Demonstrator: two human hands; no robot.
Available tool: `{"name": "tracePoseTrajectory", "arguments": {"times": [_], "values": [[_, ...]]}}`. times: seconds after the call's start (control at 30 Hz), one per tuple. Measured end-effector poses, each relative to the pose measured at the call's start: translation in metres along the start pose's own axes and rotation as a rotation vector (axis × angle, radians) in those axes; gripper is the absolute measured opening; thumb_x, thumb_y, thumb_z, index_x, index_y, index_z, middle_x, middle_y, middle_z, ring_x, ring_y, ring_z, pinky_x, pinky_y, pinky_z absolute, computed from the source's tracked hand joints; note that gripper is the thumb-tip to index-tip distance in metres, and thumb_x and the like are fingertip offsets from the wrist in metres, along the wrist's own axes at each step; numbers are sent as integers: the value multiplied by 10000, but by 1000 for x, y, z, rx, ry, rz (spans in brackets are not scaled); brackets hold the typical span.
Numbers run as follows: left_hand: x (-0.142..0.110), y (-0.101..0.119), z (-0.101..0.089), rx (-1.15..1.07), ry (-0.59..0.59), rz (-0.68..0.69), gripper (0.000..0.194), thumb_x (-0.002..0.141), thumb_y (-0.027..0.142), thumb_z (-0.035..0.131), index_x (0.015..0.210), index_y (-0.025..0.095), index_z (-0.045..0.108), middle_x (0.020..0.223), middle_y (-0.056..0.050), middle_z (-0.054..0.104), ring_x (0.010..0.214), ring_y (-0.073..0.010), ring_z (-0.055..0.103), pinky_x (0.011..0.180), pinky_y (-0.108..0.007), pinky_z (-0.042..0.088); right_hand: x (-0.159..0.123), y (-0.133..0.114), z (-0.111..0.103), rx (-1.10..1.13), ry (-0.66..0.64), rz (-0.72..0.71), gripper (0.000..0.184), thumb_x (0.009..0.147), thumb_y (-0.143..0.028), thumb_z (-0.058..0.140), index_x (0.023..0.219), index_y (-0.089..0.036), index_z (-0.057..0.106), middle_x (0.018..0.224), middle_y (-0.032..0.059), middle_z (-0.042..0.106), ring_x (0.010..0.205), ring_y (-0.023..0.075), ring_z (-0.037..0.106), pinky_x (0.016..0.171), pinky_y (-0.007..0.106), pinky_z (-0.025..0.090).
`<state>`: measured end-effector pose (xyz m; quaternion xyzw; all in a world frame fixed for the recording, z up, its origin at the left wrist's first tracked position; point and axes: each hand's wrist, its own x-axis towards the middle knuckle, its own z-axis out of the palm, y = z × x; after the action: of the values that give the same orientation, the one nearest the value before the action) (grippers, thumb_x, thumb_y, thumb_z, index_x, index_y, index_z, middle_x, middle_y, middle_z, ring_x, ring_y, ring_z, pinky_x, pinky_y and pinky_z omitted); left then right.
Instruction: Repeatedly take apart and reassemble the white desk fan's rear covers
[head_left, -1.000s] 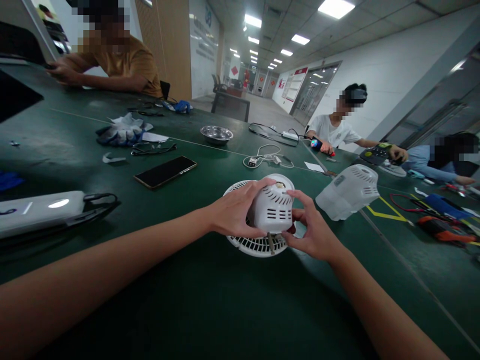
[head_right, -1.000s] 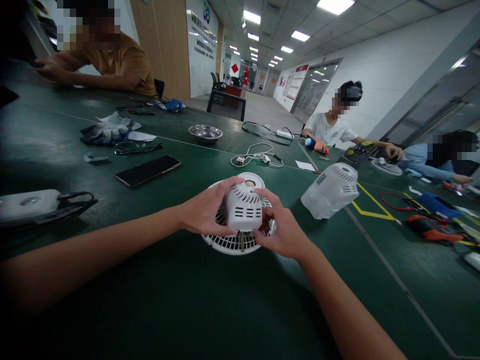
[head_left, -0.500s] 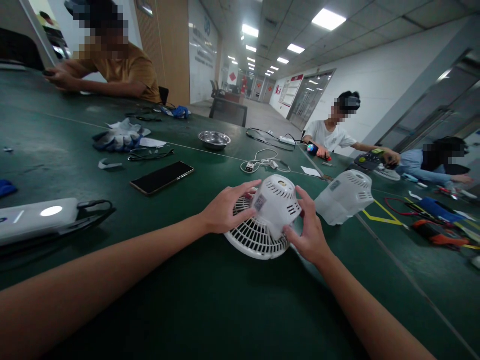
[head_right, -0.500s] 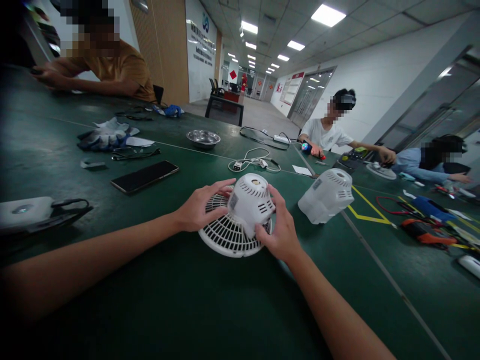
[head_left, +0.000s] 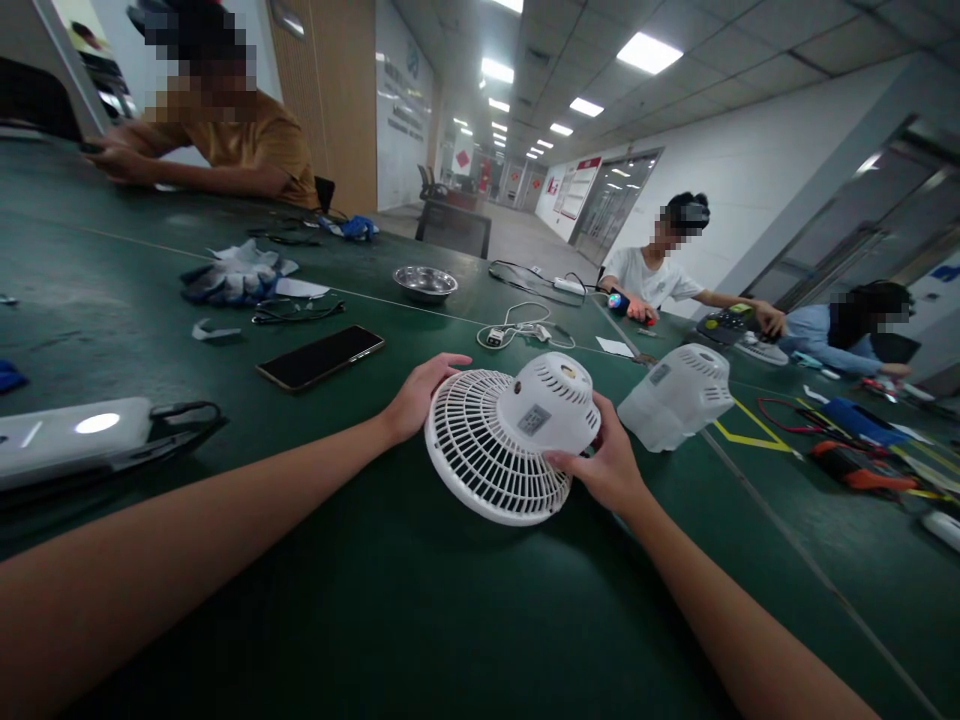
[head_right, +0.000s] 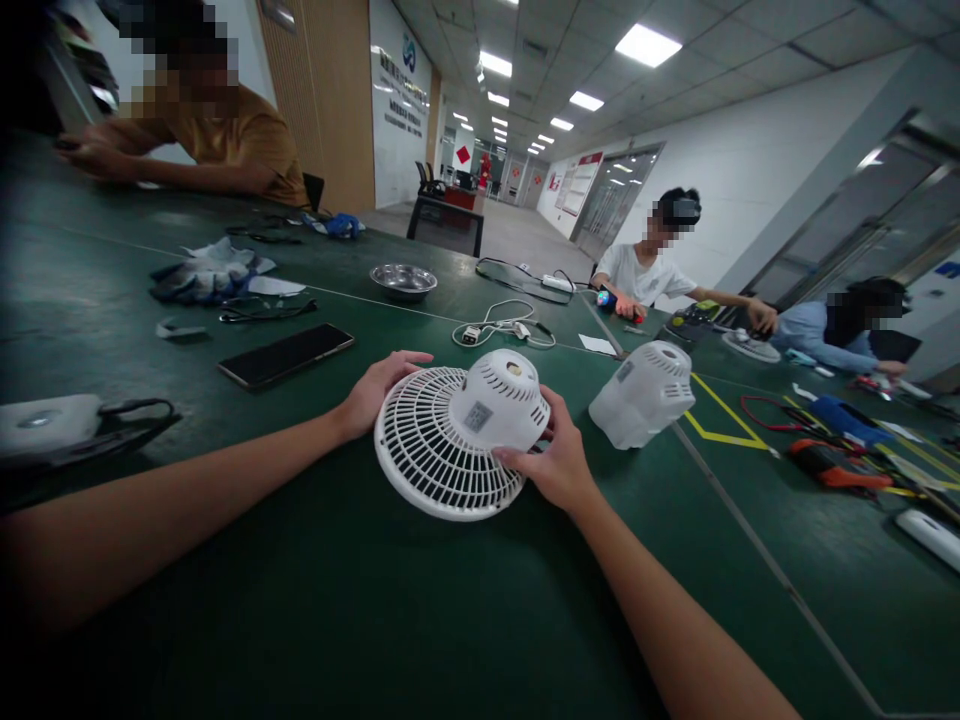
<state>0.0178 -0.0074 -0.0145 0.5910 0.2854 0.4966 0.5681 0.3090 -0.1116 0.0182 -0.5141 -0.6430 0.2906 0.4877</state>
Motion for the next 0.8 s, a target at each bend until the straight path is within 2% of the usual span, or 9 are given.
{"name": "tracePoseTrajectory", "arguments": {"times": [0.1,0.2,0.3,0.37,0.4,0.57,0.8], "values": [[2,-2,-3,-141,22,42,679,964,714,423,1256,149,660,1109,-124,746,1073,-318,683,955,-467,535,-2,-8,10,203,94,66,856,588,-345,954,1348,-287,564,1284,62,703,1152,311,675,1002,481,553],[1,-1,-4,-18,19,107,692,973,744,377,1213,184,703,1220,-115,729,1155,-317,647,992,-457,517,-6,-15,17,428,135,216,658,677,-424,882,1267,-274,631,1174,44,758,1049,294,716,934,451,573],[-1,1,-2,104,-109,83,555,961,654,542,1176,176,725,1202,-114,740,1109,-299,672,985,-453,525,-11,-19,22,604,-17,345,500,783,-546,757,1202,-285,679,1093,34,788,1023,299,730,888,472,584],[-2,3,1,65,-209,9,429,905,529,706,1120,159,741,1137,-119,762,1036,-289,710,962,-465,549,-13,-20,24,681,-139,376,446,815,-622,686,1112,-291,716,1018,25,800,1037,297,729,879,477,588],[-3,4,2,22,-224,-29,382,872,471,763,1084,155,747,1098,-117,772,997,-281,726,944,-468,564,-14,-20,25,709,-185,388,434,820,-649,662,1061,-294,729,977,19,801,1040,294,728,878,476,589],[-4,5,8,-117,-105,-119,302,805,358,841,1000,147,747,990,-104,790,879,-238,751,873,-449,612,-8,-14,25,795,-284,461,384,816,-673,640,888,-307,733,841,-10,783,1030,285,723,874,470,597],[-8,13,15,53,-67,-132,248,789,341,848,918,149,759,874,-73,790,774,-210,749,766,-379,629,-5,-2,20,806,-213,447,303,812,-536,716,1014,-310,704,926,-9,785,959,252,733,776,415,619]]}}
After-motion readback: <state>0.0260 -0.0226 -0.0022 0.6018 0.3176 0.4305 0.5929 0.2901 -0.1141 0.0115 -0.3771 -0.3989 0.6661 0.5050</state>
